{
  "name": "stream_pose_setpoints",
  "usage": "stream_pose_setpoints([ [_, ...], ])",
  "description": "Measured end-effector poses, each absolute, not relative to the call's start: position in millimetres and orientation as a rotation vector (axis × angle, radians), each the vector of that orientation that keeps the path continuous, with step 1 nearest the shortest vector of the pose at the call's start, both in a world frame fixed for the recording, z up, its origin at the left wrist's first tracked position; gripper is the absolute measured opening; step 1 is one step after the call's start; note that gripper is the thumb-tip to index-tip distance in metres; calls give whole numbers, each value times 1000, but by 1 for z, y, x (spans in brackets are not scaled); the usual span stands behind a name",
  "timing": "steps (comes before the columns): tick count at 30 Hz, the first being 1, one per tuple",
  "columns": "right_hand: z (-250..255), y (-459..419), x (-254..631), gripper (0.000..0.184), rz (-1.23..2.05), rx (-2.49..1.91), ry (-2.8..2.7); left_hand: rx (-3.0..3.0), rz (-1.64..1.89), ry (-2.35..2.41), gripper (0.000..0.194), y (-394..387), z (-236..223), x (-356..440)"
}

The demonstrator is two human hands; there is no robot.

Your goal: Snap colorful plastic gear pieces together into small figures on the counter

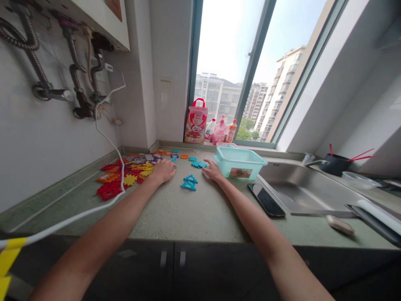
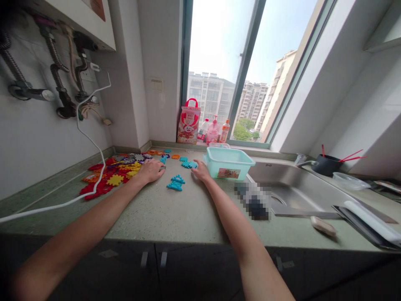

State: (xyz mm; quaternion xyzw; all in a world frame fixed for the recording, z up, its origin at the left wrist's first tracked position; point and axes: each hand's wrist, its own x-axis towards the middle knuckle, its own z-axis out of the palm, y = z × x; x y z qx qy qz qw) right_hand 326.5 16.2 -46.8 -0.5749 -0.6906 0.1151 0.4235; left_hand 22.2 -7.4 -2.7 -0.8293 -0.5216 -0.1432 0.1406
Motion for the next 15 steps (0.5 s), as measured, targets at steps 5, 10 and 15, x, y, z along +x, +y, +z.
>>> stream_pose_setpoints([
  [5,-46,42,319,51,274,-1456,-1720,-2451,-512,-1398,35,-7,-7,29],
  [10,-41,55,313,45,177,-1406,-1685,-2474,-552,-1382,32,-5,-9,31],
  [15,-45,54,303,29,109,-1410,-1808,-2497,-526,-1345,30,-7,-9,38],
])
